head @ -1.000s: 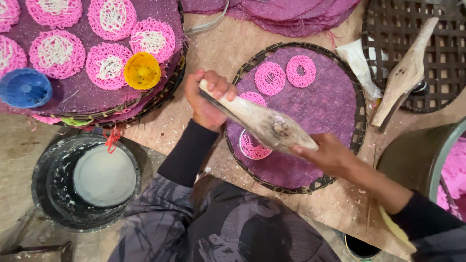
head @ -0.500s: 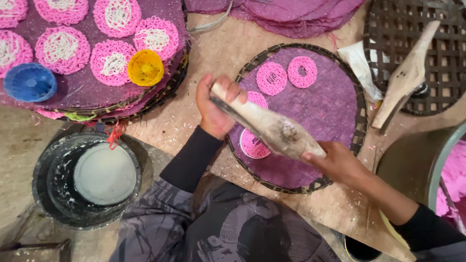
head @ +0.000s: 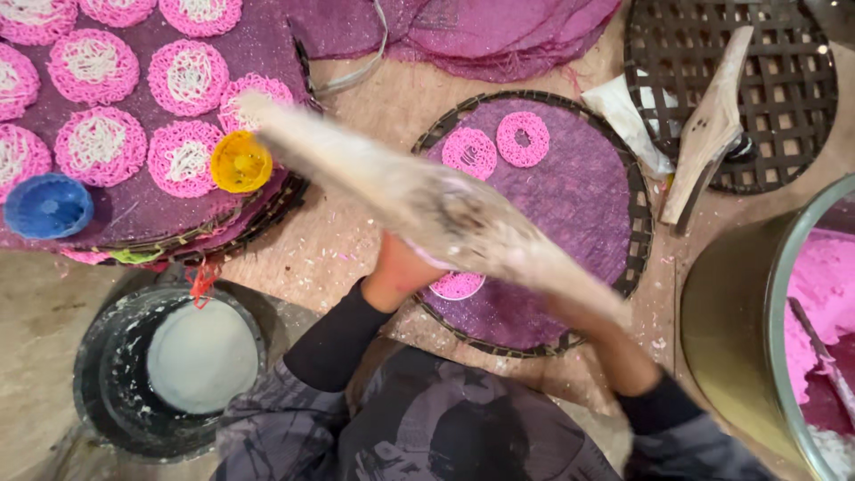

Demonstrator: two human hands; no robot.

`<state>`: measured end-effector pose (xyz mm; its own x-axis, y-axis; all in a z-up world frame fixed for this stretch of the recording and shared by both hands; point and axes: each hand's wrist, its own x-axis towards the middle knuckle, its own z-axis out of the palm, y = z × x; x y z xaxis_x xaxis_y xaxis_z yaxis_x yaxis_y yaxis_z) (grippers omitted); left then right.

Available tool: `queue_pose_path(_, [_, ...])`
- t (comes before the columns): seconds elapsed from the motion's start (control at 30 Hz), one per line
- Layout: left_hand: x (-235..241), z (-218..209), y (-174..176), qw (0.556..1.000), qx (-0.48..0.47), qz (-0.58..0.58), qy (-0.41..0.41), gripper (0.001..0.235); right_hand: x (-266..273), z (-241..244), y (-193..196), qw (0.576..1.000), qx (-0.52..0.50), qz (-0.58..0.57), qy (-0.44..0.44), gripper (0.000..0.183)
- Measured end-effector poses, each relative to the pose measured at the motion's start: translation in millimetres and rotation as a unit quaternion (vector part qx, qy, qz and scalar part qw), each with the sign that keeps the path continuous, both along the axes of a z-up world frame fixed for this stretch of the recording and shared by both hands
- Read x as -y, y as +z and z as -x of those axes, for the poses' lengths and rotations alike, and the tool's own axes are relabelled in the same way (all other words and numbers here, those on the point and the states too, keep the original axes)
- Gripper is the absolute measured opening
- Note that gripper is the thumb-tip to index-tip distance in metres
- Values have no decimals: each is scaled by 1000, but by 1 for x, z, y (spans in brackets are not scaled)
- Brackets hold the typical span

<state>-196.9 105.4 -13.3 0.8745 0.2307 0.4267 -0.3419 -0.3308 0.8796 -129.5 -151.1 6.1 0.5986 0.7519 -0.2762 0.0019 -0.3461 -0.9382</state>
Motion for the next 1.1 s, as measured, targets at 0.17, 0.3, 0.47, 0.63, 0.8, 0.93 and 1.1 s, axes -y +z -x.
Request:
queue_pose_path(0.17, [-13, 15, -11, 995, -37, 38, 79, 53, -46, 31, -36, 878, 461, 125, 33, 97])
queue_pose_path(0.3, [-13, 13, -16, 994, -54, 51, 77, 51, -58, 39, -42, 847, 511, 149, 15, 105])
queue_pose_path(0.47, [-14, 8, -21, 993, -41, -46, 102, 46, -50, 12, -24, 984, 174, -28, -12, 100])
queue_pose_path(0.63, [-10, 7, -26, 986, -57, 117, 100, 46, -22, -42, -26, 909, 406, 94, -34, 119])
queue_pose_path(0.8, [-7, 2, -11, 990, 1, 100, 98, 50, -26, -60, -48, 930, 368, 21, 2, 116])
queue_pose_path(0.93, [-1, 2, 16, 985, 82, 107, 110, 49, -21, -61, -21, 952, 141, -154, -223, 86])
queue_pose_path(1.1, [10, -6, 50, 975, 213, 6, 69, 47, 6, -50, 63, 901, 276, -263, -205, 78])
